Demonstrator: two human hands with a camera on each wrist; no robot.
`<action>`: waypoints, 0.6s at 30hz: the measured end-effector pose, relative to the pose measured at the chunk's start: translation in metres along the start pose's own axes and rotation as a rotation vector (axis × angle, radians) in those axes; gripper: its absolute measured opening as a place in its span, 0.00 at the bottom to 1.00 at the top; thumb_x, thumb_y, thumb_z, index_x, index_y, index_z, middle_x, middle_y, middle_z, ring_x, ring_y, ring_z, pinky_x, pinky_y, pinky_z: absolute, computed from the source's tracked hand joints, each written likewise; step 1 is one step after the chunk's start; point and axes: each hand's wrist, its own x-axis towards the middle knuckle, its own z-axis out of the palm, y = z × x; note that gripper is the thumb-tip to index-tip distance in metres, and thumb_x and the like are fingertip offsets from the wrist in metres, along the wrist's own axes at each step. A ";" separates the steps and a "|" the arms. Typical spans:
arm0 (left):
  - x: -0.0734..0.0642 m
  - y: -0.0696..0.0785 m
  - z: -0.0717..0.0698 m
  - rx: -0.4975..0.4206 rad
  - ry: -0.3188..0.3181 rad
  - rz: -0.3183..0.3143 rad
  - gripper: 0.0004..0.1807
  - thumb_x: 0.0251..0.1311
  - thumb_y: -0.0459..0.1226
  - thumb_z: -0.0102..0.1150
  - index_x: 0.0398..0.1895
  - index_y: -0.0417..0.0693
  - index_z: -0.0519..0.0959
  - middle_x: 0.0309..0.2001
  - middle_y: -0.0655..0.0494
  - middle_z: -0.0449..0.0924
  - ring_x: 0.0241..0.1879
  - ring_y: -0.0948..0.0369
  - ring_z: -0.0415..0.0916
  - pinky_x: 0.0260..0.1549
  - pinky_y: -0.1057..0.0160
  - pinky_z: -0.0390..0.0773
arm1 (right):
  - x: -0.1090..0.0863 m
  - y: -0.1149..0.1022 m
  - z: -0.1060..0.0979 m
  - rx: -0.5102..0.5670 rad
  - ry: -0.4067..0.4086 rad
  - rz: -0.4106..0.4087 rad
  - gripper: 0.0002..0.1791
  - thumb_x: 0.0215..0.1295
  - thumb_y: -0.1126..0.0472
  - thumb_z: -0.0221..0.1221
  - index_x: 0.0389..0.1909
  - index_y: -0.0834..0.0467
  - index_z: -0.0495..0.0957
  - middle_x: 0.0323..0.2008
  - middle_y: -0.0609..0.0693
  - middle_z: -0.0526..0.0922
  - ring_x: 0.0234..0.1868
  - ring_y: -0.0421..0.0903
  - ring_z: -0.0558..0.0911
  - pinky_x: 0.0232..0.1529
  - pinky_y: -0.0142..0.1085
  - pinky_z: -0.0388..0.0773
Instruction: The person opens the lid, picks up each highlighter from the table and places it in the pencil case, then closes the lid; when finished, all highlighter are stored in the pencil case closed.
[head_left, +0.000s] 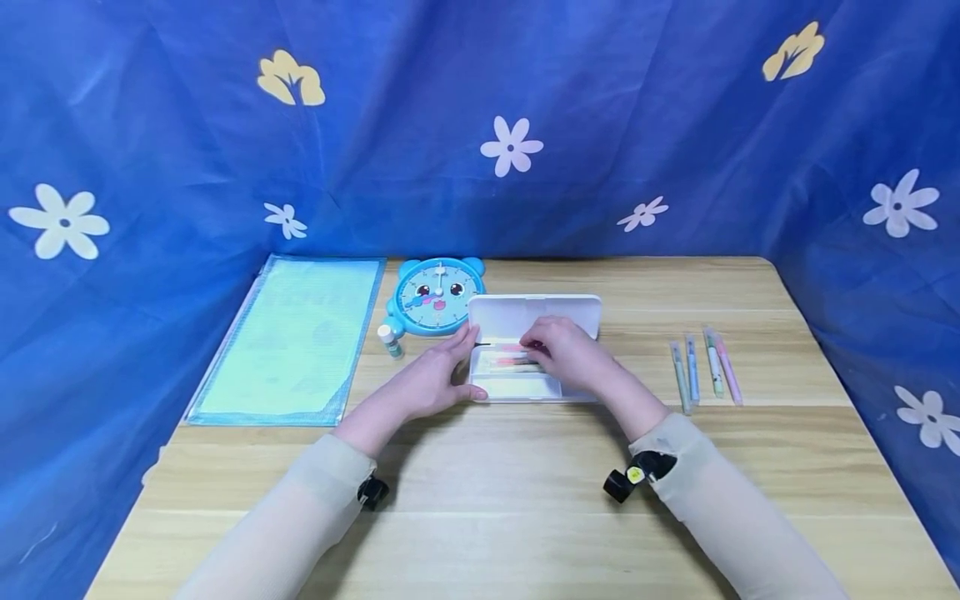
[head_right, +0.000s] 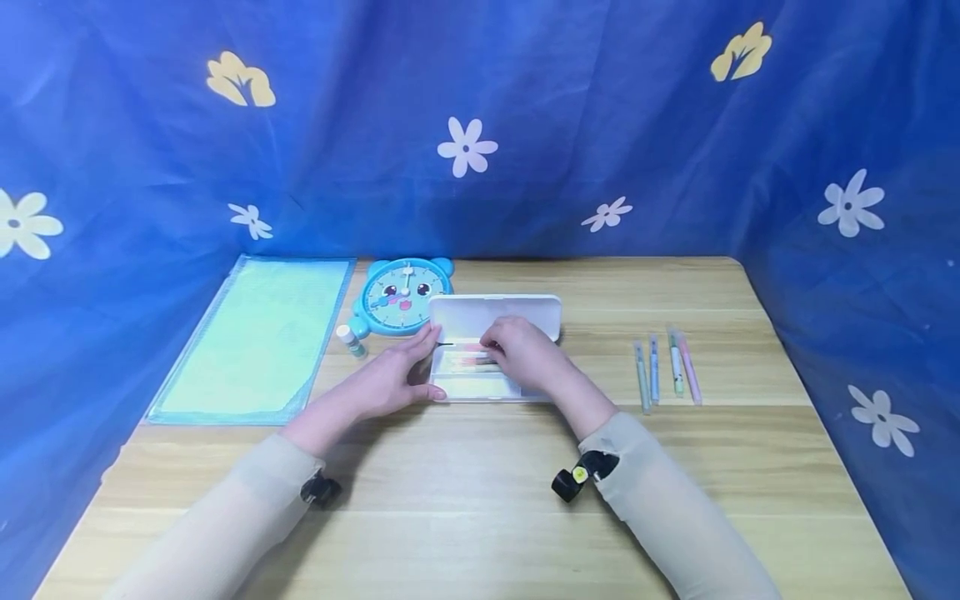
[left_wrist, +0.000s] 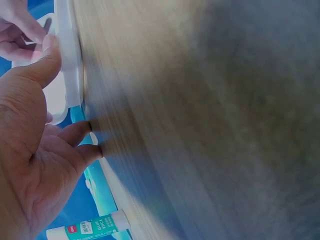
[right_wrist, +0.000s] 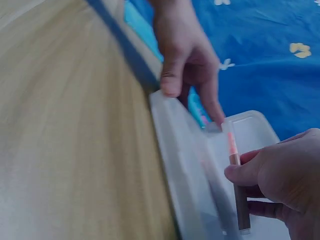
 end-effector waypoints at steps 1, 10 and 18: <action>0.000 0.000 0.000 0.000 0.000 0.001 0.61 0.62 0.57 0.74 0.86 0.46 0.46 0.85 0.46 0.39 0.80 0.42 0.50 0.78 0.47 0.55 | 0.001 -0.001 0.003 -0.015 -0.001 -0.007 0.05 0.69 0.69 0.69 0.44 0.62 0.90 0.38 0.52 0.88 0.43 0.49 0.85 0.52 0.44 0.84; 0.000 0.001 -0.001 0.003 0.000 0.006 0.61 0.62 0.57 0.74 0.86 0.45 0.46 0.85 0.45 0.39 0.80 0.42 0.50 0.77 0.47 0.56 | 0.001 -0.004 0.018 -0.138 -0.024 -0.006 0.06 0.73 0.66 0.66 0.45 0.60 0.90 0.37 0.49 0.80 0.43 0.48 0.81 0.51 0.42 0.82; 0.000 -0.001 0.000 0.003 -0.003 0.002 0.61 0.62 0.57 0.74 0.86 0.45 0.46 0.85 0.45 0.40 0.80 0.42 0.51 0.77 0.47 0.56 | 0.000 -0.006 0.022 -0.151 -0.066 -0.021 0.07 0.74 0.67 0.65 0.47 0.61 0.90 0.38 0.51 0.86 0.45 0.50 0.83 0.53 0.45 0.82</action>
